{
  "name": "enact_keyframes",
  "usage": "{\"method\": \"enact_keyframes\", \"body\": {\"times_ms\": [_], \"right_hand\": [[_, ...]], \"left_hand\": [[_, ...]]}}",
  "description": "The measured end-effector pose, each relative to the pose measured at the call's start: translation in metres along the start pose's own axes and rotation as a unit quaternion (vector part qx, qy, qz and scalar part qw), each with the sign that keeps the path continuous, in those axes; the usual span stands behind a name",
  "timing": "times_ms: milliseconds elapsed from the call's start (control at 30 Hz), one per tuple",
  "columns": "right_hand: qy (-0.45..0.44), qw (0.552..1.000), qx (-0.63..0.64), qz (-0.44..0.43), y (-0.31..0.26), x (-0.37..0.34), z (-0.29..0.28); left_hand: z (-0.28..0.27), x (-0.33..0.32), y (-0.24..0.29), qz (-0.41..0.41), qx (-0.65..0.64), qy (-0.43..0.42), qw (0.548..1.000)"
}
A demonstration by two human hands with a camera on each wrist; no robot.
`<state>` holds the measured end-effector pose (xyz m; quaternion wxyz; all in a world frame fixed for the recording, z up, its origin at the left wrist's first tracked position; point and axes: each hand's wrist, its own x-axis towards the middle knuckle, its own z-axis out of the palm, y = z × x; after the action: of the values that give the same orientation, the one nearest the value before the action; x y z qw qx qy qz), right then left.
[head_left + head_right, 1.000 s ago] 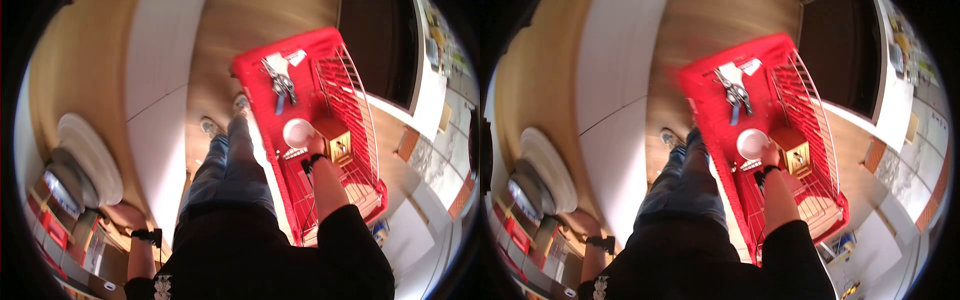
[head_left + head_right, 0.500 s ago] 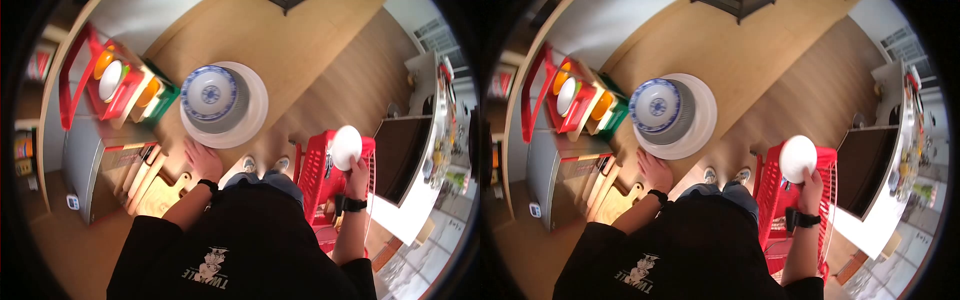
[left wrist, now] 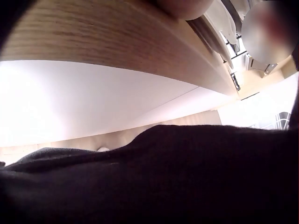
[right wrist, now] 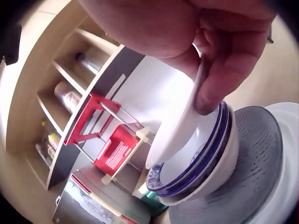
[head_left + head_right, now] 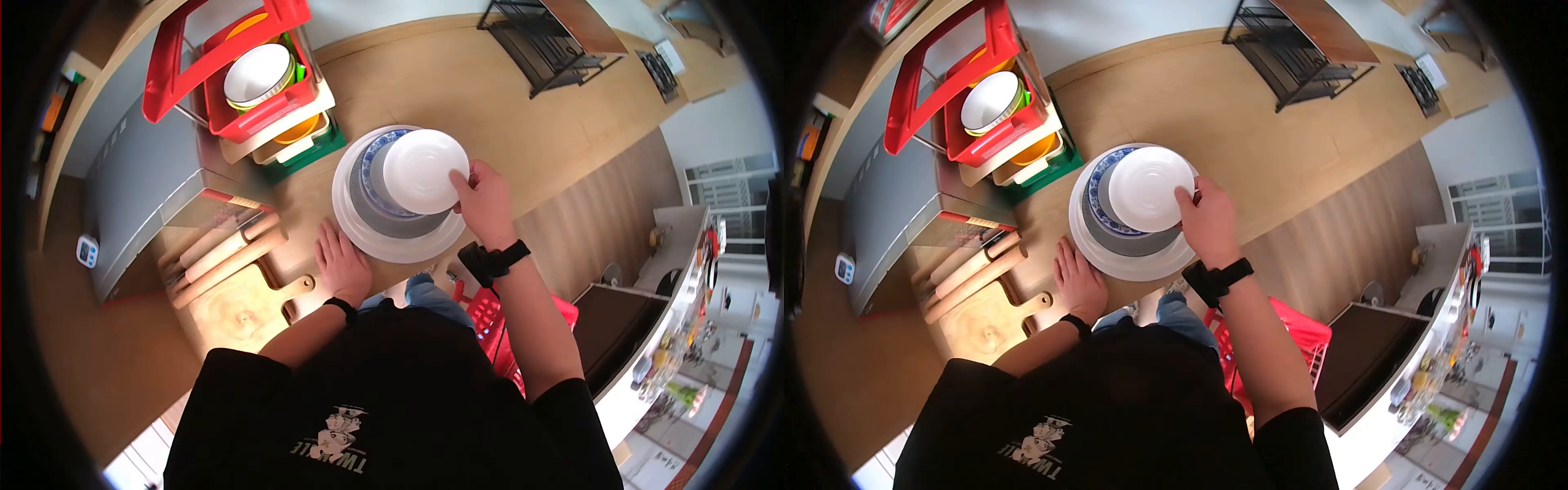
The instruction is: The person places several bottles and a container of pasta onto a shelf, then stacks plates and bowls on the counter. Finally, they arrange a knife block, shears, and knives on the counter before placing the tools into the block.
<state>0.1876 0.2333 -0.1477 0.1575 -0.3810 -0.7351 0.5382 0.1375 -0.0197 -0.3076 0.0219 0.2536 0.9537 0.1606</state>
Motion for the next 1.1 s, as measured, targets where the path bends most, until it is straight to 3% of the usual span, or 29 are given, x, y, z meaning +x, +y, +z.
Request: {"method": "enact_keyframes", "body": {"times_ms": [67,267,500,600,667,767,800,867,933,967,1100], "right_hand": [[-0.034,0.995,-0.086,-0.035,0.001,0.011,-0.002],[-0.095,0.981,-0.148,-0.081,-0.001,0.029,-0.009],[-0.148,0.977,-0.102,-0.115,-0.006,0.038,-0.007],[-0.148,0.966,-0.135,-0.166,-0.001,0.045,-0.005],[-0.077,0.909,-0.255,-0.320,0.009,0.050,-0.001],[-0.106,0.892,-0.270,-0.346,0.023,0.058,0.000],[-0.109,0.892,-0.269,-0.346,0.020,0.056,-0.002],[-0.160,0.925,-0.251,-0.235,0.013,0.051,-0.011],[-0.152,0.942,-0.195,-0.225,0.025,0.053,-0.024],[-0.142,0.957,-0.139,-0.212,0.035,0.054,-0.031],[-0.124,0.960,-0.180,-0.173,0.110,0.066,-0.068]], "left_hand": [[-0.001,0.000,0.001,-0.005,-0.002,0.003,1.000],[-0.005,0.001,0.006,-0.020,0.019,-0.016,0.999],[-0.007,0.001,0.008,-0.009,0.016,0.024,1.000],[-0.007,0.002,0.009,-0.013,0.024,0.034,0.999],[-0.007,0.002,0.009,-0.020,0.020,0.035,0.999],[-0.005,0.000,0.005,-0.021,0.010,0.036,0.999],[-0.006,0.000,0.004,-0.017,0.002,0.038,0.999],[-0.006,-0.001,0.003,-0.019,-0.014,0.043,0.999],[-0.005,-0.001,0.002,-0.019,-0.030,0.048,0.998],[-0.005,-0.001,0.001,-0.019,-0.053,0.060,0.997],[-0.012,0.003,-0.011,-0.017,-0.165,0.079,0.983]]}}
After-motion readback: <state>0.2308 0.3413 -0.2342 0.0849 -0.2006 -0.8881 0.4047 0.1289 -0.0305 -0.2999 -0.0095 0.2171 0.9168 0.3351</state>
